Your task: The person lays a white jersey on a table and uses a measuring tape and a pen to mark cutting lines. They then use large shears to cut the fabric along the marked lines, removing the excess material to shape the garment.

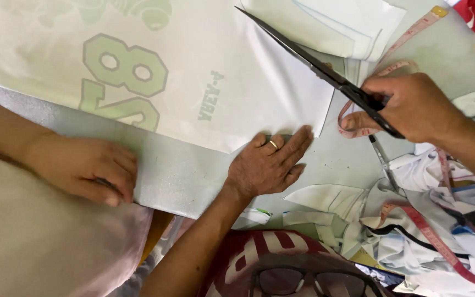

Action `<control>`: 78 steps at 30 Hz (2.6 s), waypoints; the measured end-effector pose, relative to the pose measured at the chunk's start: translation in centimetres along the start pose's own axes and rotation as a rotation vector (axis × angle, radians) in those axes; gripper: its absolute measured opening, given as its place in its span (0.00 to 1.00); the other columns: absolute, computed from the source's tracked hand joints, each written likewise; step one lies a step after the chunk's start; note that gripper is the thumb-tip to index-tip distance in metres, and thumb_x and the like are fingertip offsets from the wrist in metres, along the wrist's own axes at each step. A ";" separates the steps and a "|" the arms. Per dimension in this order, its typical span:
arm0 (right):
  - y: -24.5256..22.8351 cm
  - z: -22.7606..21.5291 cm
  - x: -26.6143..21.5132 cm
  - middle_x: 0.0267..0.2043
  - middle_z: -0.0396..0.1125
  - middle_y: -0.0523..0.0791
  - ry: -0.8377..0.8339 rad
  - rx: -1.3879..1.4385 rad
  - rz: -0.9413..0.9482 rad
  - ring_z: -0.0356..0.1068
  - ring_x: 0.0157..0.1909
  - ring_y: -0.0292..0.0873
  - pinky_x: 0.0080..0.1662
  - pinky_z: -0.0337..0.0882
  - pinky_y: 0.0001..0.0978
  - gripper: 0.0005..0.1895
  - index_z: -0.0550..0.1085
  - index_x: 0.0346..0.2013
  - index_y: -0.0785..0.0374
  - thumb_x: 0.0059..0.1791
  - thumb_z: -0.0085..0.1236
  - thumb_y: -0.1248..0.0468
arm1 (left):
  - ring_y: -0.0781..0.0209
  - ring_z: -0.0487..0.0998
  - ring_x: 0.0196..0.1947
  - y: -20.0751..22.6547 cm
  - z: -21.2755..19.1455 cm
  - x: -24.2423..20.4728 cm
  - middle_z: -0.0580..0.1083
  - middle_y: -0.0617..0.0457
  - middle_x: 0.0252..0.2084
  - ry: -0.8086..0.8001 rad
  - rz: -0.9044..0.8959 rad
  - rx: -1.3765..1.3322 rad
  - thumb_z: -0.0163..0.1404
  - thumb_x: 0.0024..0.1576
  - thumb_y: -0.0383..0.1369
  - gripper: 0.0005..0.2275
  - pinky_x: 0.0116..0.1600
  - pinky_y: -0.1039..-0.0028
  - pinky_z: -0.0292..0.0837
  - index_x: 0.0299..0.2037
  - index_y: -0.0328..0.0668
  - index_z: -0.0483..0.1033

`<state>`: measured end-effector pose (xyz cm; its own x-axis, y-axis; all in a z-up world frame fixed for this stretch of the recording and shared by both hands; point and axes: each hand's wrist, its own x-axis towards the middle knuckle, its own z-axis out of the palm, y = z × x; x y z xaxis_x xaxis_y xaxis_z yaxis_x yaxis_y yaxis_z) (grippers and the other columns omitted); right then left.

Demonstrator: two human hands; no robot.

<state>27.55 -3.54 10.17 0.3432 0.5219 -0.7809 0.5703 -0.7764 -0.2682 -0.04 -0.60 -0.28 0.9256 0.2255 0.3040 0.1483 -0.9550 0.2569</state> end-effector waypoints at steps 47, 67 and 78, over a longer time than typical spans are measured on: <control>-7.0 10.7 -3.3 0.18 0.48 0.36 0.200 0.444 -0.022 0.47 0.24 0.33 0.29 0.48 0.28 0.38 0.55 0.18 0.57 0.41 0.75 0.40 | 0.42 0.44 0.75 -20.8 -5.4 7.0 0.55 0.51 0.76 -0.081 -0.435 0.020 0.35 0.68 0.46 0.26 0.72 0.35 0.36 0.74 0.48 0.63; -11.1 9.6 -4.6 0.22 0.58 0.39 0.171 0.428 0.107 0.57 0.27 0.38 0.32 0.54 0.32 0.35 0.58 0.20 0.55 0.42 0.68 0.35 | 0.40 0.57 0.72 -20.6 -4.8 6.5 0.65 0.52 0.72 0.075 -0.400 0.067 0.39 0.65 0.47 0.24 0.67 0.36 0.47 0.68 0.50 0.70; -13.1 11.5 -4.3 0.20 0.68 0.50 0.182 0.592 0.054 0.73 0.28 0.49 0.31 0.67 0.33 0.34 0.71 0.24 0.60 0.39 0.68 0.32 | 0.53 0.57 0.71 -21.3 -3.3 6.2 0.64 0.63 0.68 0.106 -0.457 0.179 0.44 0.59 0.50 0.22 0.69 0.46 0.50 0.65 0.67 0.69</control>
<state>9.99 0.33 10.57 0.5118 0.4881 -0.7070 0.0562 -0.8402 -0.5393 1.35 21.79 -0.82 0.7132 0.6377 0.2912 0.5961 -0.7702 0.2269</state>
